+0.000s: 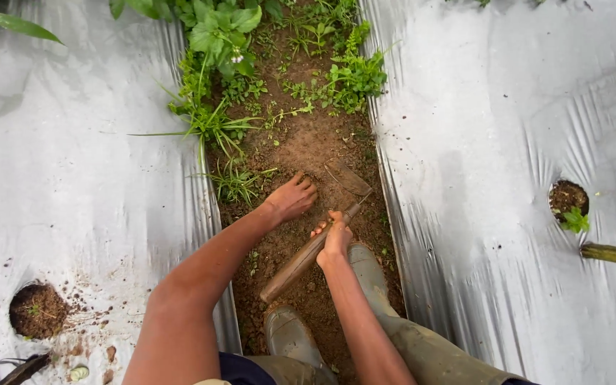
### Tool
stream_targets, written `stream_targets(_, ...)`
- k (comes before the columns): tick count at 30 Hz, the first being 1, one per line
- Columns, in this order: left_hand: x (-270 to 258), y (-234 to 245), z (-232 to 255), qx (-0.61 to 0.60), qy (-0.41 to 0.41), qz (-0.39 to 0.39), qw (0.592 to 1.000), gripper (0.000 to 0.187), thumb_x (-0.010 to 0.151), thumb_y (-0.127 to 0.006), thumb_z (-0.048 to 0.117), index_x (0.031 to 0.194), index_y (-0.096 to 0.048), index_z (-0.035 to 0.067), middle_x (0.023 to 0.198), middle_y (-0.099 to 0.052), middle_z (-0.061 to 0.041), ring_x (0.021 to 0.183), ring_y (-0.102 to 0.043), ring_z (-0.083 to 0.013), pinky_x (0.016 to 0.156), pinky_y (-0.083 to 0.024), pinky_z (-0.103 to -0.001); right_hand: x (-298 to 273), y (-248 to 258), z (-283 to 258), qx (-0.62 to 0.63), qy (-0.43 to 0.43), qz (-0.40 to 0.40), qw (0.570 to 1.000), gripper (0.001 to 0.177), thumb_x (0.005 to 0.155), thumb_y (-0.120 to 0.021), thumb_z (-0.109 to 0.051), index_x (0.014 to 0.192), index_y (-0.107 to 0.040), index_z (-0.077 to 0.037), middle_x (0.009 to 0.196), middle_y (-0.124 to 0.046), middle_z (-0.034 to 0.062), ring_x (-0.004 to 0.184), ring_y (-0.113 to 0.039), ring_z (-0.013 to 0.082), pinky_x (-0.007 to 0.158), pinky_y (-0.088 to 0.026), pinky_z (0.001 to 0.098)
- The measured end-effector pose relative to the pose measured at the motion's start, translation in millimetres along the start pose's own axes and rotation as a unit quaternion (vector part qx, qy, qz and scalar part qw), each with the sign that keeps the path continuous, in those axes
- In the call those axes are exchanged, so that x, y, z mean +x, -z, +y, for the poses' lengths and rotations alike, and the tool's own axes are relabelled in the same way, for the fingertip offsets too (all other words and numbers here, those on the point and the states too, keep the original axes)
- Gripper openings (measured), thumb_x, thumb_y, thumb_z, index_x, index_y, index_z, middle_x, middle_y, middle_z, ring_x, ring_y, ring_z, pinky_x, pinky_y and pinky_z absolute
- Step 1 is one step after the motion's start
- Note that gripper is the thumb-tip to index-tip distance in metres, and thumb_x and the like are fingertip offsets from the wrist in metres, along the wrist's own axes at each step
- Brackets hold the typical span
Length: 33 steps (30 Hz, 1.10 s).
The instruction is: The person uses a hoe to loosen soil and remove weeds from a garden bed covered with white plastic mulch. They gather the uprooted weeds by hand, walk along the row to a designated area, and drop the weeds onto a pile before returning to continue weeding.
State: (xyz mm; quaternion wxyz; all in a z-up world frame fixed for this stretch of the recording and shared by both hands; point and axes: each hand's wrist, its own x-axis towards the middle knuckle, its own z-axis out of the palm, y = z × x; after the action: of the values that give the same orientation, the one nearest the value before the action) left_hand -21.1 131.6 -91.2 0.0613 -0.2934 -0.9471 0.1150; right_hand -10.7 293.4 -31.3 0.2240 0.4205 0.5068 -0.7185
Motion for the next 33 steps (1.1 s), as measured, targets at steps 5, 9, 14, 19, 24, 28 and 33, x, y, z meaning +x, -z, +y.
stream_targets(5, -35, 5, -7, 0.021, 0.003, -0.036, 0.999, 0.022, 0.097, -0.061, 0.026, 0.107, -0.072, 0.009, 0.109, -0.067, -0.013, 0.109, -0.064, -0.0313, 0.11, -0.04, -0.06, -35, -19, 6, 0.054, -0.003, 0.014, 0.998, 0.024, 0.087, -0.069, -0.019, 0.087, -0.046, -0.01, 0.061, -0.05, 0.004, 0.05, -0.054, 0.0172, 0.052, -0.053, 0.0383)
stream_targets(9, -76, 41, -23, 0.029, 0.056, -0.116, 0.991, 0.027, 0.097, -0.06, 0.024, 0.115, -0.071, 0.007, 0.113, -0.068, -0.015, 0.115, -0.065, -0.0341, 0.115, -0.036, -0.064, -39, -33, 39, 0.051, -0.015, 0.02, 0.998, 0.022, 0.087, -0.067, -0.019, 0.087, -0.047, -0.011, 0.059, -0.051, 0.0045, 0.045, -0.053, 0.0178, 0.047, -0.053, 0.0389)
stream_targets(14, -103, 74, -27, -0.007, 0.125, -0.211, 0.97, 0.038, 0.098, -0.058, 0.029, 0.127, -0.069, 0.006, 0.134, -0.064, -0.018, 0.13, -0.06, -0.037, 0.117, -0.032, -0.063, -64, -50, 82, -0.062, -0.051, -0.094, 0.992, 0.018, 0.092, -0.066, -0.015, 0.089, -0.049, -0.01, 0.061, -0.051, 0.004, 0.048, -0.055, 0.0168, 0.046, -0.052, 0.037)
stream_targets(19, -111, 72, -21, -0.075, 0.174, -0.333, 0.924, 0.057, 0.093, -0.067, 0.046, 0.138, -0.065, 0.012, 0.149, -0.056, -0.016, 0.137, -0.055, -0.0352, 0.117, -0.037, -0.058, -56, -61, 58, -0.146, -0.014, -0.14, 0.979, 0.019, 0.09, -0.067, -0.019, 0.09, -0.05, -0.011, 0.061, -0.051, 0.0004, 0.047, -0.054, 0.0141, 0.045, -0.053, 0.0336)
stream_targets(24, -116, 62, -15, -0.094, 0.187, -0.36, 0.909, 0.039, 0.092, -0.072, 0.026, 0.129, -0.072, 0.014, 0.134, -0.066, -0.013, 0.125, -0.062, -0.0327, 0.108, -0.046, -0.054, -24, -54, 3, -0.279, -0.002, -0.219, 0.935, 0.019, 0.095, -0.067, -0.024, 0.101, -0.055, -0.012, 0.065, -0.056, -0.0015, 0.048, -0.056, 0.012, 0.045, -0.055, 0.0294)
stream_targets(28, -124, 41, -25, -0.08, 0.183, -0.329, 0.923, 0.022, 0.091, -0.074, 0.015, 0.113, -0.078, 0.015, 0.115, -0.074, -0.009, 0.111, -0.069, -0.0283, 0.097, -0.055, -0.048, -20, -46, -40, -0.408, 0.034, -0.245, 0.879, 0.016, 0.093, -0.068, -0.022, 0.101, -0.059, -0.01, 0.063, -0.056, -0.001, 0.047, -0.056, 0.0129, 0.044, -0.055, 0.0309)
stream_targets(33, -120, 72, -54, -0.078, 0.187, -0.324, 0.924, 0.013, 0.097, -0.074, 0.016, 0.108, -0.078, 0.014, 0.109, -0.078, -0.007, 0.108, -0.073, -0.0235, 0.089, -0.064, -0.038, -36, -40, -91, -0.56, 0.043, -0.259, 0.786, 0.012, 0.095, -0.062, -0.015, 0.099, -0.064, -0.004, 0.062, -0.055, 0.0037, 0.048, -0.056, 0.0157, 0.047, -0.055, 0.0327)
